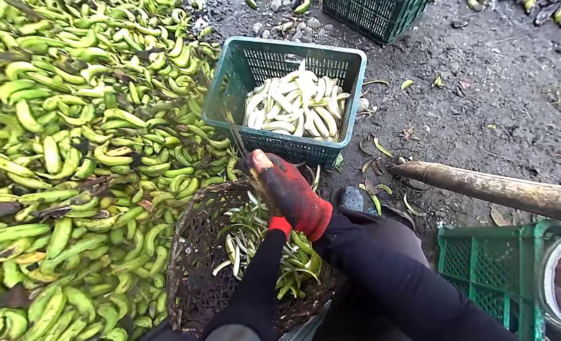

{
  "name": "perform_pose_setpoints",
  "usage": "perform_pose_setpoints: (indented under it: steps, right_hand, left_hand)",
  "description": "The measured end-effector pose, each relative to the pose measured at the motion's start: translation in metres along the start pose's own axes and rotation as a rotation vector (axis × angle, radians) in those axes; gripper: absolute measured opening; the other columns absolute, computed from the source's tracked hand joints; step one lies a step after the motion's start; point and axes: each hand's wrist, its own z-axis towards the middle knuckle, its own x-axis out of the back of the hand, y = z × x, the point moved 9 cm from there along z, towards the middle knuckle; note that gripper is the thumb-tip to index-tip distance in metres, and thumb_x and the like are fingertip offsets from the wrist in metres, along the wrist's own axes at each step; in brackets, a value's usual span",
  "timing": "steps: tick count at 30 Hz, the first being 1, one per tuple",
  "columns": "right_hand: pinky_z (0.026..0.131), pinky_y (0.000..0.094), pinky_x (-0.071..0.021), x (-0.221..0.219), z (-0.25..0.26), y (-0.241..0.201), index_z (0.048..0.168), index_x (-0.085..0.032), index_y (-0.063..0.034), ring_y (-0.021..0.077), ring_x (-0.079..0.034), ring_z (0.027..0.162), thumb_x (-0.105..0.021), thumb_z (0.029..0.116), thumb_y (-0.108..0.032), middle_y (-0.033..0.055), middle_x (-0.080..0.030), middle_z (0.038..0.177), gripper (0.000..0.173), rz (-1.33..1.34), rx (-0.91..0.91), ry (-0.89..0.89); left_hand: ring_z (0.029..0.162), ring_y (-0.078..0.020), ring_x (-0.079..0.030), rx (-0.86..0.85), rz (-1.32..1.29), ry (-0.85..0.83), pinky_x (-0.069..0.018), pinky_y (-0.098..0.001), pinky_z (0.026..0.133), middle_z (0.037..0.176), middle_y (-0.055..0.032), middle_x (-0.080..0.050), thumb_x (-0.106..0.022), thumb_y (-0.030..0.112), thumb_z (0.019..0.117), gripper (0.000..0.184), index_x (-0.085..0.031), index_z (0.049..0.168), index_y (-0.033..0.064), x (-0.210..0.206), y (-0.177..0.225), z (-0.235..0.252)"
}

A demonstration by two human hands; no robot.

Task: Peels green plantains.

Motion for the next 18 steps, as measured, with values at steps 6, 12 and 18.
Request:
perform_pose_setpoints:
  steps: [6,12,18]
  right_hand:
    - [0.064,0.0307,-0.0525,0.006,0.020,-0.001,0.126,-0.061,-0.0061,0.0115,-0.059,0.074,-0.039,0.1091,-0.039,0.0063,-0.064,0.095,0.043,-0.021,0.092,0.025]
    - [0.072,0.0293,-0.0545,-0.008,0.034,0.003,0.129,-0.061,-0.0077,0.0091,-0.061,0.083,-0.037,0.1089,-0.044,0.0043,-0.065,0.101,0.048,-0.041,0.145,0.052]
    - [0.057,0.0303,-0.0513,-0.030,0.034,0.018,0.120,-0.062,-0.0168,0.0093,-0.055,0.064,-0.030,0.1081,-0.057,-0.0014,-0.057,0.079,0.053,-0.134,0.071,-0.039]
  left_hand:
    - [0.143,-0.0389,-0.042,-0.332,0.153,0.421,-0.0273,-0.0662,0.117,0.146,-0.0156,-0.056,-0.066,0.039,0.0955,0.051,-0.059,0.144,0.0235,-0.034,-0.053,0.069]
    - [0.140,-0.0318,-0.048,-0.279,-0.090,0.795,-0.0320,-0.0595,0.117,0.142,-0.0084,-0.061,-0.062,0.045,0.0980,0.044,-0.067,0.135,0.0231,0.013,-0.116,-0.053]
    - [0.123,-0.0283,-0.062,-0.358,-0.054,1.458,-0.0257,-0.0632,0.119,0.122,-0.0080,-0.072,-0.067,0.040,0.0963,0.035,-0.075,0.121,0.0170,0.074,-0.183,-0.245]
